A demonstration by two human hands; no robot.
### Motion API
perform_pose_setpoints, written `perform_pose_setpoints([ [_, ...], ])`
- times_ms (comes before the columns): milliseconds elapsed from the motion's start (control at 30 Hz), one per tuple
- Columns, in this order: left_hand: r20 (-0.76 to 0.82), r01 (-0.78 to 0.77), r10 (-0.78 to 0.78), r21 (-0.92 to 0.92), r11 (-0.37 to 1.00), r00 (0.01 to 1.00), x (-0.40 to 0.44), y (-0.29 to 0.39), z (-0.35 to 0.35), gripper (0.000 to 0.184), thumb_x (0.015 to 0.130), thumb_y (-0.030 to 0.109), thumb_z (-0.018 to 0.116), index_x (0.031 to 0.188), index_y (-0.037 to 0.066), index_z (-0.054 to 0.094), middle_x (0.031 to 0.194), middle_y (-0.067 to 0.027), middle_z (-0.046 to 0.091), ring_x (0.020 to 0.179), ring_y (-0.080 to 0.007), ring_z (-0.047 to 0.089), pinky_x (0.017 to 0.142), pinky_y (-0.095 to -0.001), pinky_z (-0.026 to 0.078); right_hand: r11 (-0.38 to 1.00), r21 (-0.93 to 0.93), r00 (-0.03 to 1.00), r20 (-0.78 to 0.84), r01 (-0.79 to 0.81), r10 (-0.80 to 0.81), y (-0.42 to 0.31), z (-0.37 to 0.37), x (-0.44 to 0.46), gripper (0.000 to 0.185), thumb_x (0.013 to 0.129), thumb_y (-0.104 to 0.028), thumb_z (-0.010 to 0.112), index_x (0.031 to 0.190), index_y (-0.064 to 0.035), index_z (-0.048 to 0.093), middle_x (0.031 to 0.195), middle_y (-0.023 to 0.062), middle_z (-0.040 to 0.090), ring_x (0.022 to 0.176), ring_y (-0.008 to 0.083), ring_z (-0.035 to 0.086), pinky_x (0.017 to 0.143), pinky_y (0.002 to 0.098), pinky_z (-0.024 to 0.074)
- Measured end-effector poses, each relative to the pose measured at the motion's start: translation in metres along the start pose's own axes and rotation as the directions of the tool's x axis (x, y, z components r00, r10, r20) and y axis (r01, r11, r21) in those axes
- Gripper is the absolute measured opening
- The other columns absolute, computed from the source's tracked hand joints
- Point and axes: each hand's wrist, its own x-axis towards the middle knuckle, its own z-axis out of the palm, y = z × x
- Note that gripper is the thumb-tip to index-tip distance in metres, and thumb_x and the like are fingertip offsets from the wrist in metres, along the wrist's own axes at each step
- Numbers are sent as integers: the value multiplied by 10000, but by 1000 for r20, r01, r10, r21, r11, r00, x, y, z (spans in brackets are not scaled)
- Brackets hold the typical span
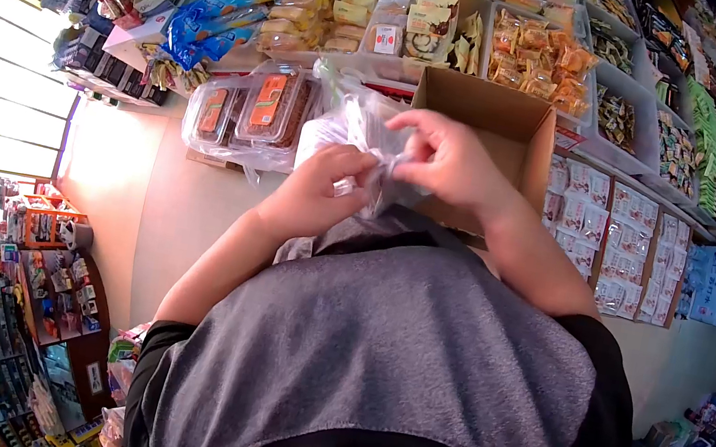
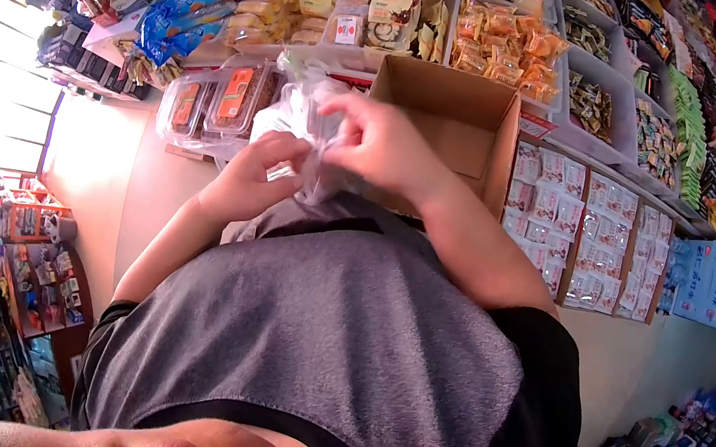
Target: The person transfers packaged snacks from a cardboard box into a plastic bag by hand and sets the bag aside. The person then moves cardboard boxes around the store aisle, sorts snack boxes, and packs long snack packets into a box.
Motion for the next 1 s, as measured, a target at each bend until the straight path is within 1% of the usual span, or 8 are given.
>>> perform_pose_setpoints([
  [167, -79, 63, -68, -69, 996, 995, -1, -5, -7, 127, 791, 74, 667, 912, 42, 650, 812, -63, 604, 834, -219, 562, 789, -338, 434, 973, -45, 970, -99, -227, 221, 57, -27, 11, 331, 779, -86, 745, 1081, -57, 612, 816, 9, 563, 776, 71, 531, 638, 264, 447],
  [200, -58, 25, -30, -88, 996, 998, 3, 4, -9, 121, 786, 80, 670, 899, 46, 647, 813, -71, 609, 832, -237, 563, 785, -347, 438, 886, -463, 984, -149, 19, -100, 39, -17, 6, 340, 725, -208, 806, 991, -84, 635, 835, 44, 545, 793, 131, 551, 691, 301, 453],
  [267, -91, -45, 29, -176, 983, 995, 7, 26, -5, 91, 778, 68, 676, 849, 54, 622, 820, -70, 609, 825, -257, 562, 777, -360, 442, 464, -785, 810, 81, 411, -581, 14, 7, 7, 290, 654, -225, 802, 845, -98, 624, 842, 78, 518, 822, 216, 532, 760, 371, 435],
  [467, 56, -197, 207, -144, 970, 977, 18, 46, -24, 155, 753, 19, 673, 908, 17, 659, 895, -102, 635, 865, -276, 575, 787, -363, 456, 504, -697, 762, 93, 510, -641, 16, 26, 0, 154, 616, -79, 692, 666, -106, 549, 765, 71, 472, 798, 283, 487, 733, 414, 398],
  [633, -198, -268, 234, -167, 949, 952, 13, 35, -18, 324, 796, 83, 632, 1095, -41, 620, 1146, -174, 585, 1068, -286, 543, 940, -375, 400, 578, -760, 779, -157, 298, -607, -20, 9, -46, 147, 621, -49, 686, 677, -71, 552, 750, 60, 484, 782, 288, 485, 712, 412, 405],
  [800, 101, -438, 443, -65, 896, 891, 10, 21, 1, 684, 820, 323, 698, 1362, -2, 436, 1351, -183, 459, 1287, -360, 393, 1094, -454, 286, 519, -854, 645, -375, 39, -666, -25, 65, -116, 157, 682, -137, 705, 637, -83, 564, 749, 43, 497, 775, 271, 493, 680, 393, 407],
  [900, 282, -731, 716, -68, 679, 639, 8, 38, 20, 650, 750, 202, 737, 1313, 13, 473, 1276, -194, 513, 1250, -406, 421, 1081, -480, 286, 487, -858, 682, -457, -167, -571, -17, 130, -143, 193, 717, -193, 671, 582, -95, 574, 747, 34, 511, 771, 250, 493, 678, 382, 410],
  [1000, 457, -676, 711, -274, 684, 534, -13, 41, 52, 574, 713, 131, 735, 1230, 19, 513, 1248, -196, 528, 1191, -388, 464, 1024, -464, 327, 538, -780, 601, -607, -321, -521, 3, 193, -170, 170, 722, -188, 644, 592, -91, 595, 755, 39, 527, 758, 245, 494, 684, 384, 412],
])
